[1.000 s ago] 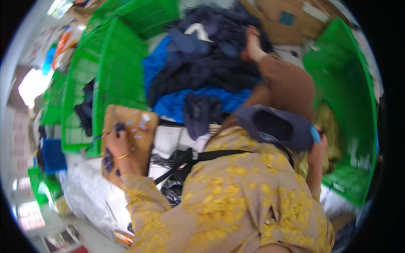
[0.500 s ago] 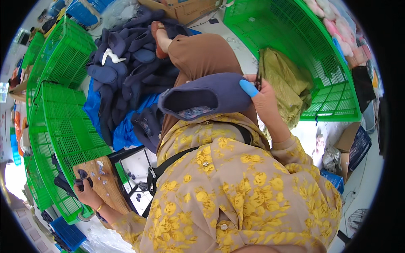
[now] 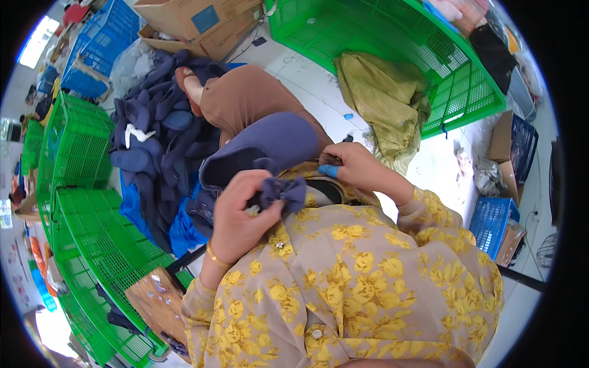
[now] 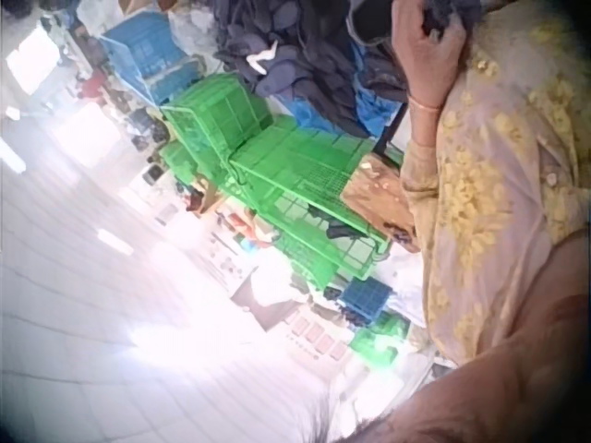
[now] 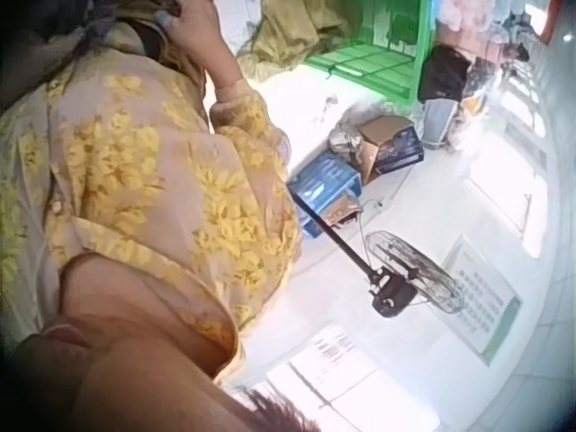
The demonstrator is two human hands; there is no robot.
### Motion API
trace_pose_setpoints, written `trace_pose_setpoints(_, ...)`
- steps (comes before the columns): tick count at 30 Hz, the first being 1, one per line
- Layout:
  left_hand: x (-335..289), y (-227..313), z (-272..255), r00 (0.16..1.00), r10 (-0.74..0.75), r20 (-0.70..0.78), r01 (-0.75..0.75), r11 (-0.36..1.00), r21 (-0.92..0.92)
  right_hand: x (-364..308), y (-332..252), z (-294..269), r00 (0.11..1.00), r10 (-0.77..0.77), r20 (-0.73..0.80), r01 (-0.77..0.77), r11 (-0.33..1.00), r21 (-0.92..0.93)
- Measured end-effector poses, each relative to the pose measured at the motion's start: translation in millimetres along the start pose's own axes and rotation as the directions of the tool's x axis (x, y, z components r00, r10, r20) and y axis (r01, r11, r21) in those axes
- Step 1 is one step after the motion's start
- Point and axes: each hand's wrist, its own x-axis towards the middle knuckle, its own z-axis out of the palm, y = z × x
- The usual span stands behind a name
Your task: The person trims loose threads and excess fabric from dark blue slip-on shoes using small scissors. The person handles each shoe individually, snipping threads and occasionally turning the shoe to access different edges.
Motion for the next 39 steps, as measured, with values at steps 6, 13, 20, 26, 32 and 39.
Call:
trace_pose_setpoints(6, 26.8, -29.6, 43.4, 0.922, 0.122, 0.367, -0.183, 0.974, 0.135, 8.0, -15.1, -7.8, 0.964, 0.265, 0.003, -0.228, 0.827, 0.514)
trace_pose_setpoints(13, 32.0, -25.5, 57.3, 0.883, 0.071, 0.465, -0.354, 0.75, 0.559, 8.5, -16.6, 4.1, 0.975, 0.222, 0.025, -0.176, 0.691, 0.701)
trace_pose_setpoints(20, 23.3, -11.8, 34.9, 0.895, 0.19, 0.403, -0.358, 0.846, 0.395, 5.3, -13.6, 5.1, 0.972, 0.232, 0.043, -0.209, 0.762, 0.612)
trace_pose_setpoints(26, 15.3, -18.1, 31.2, 0.971, 0.11, 0.21, -0.183, 0.911, 0.369, 1.9, -25.2, 2.3, 0.974, 0.219, -0.058, -0.137, 0.773, 0.62)
trace_pose_setpoints(32, 16.9, -24.2, 31.6, 0.986, 0.069, 0.151, -0.113, 0.945, 0.306, 14.6, -36.2, 2.5, 0.95, 0.197, -0.24, -0.043, 0.85, 0.525)
trace_pose_setpoints(39, 11.0, -18.7, 20.7, 0.973, -0.23, 0.023, 0.231, 0.968, -0.101, 24.2, -40.4, -0.5, 0.945, 0.261, -0.197, -0.124, 0.843, 0.523)
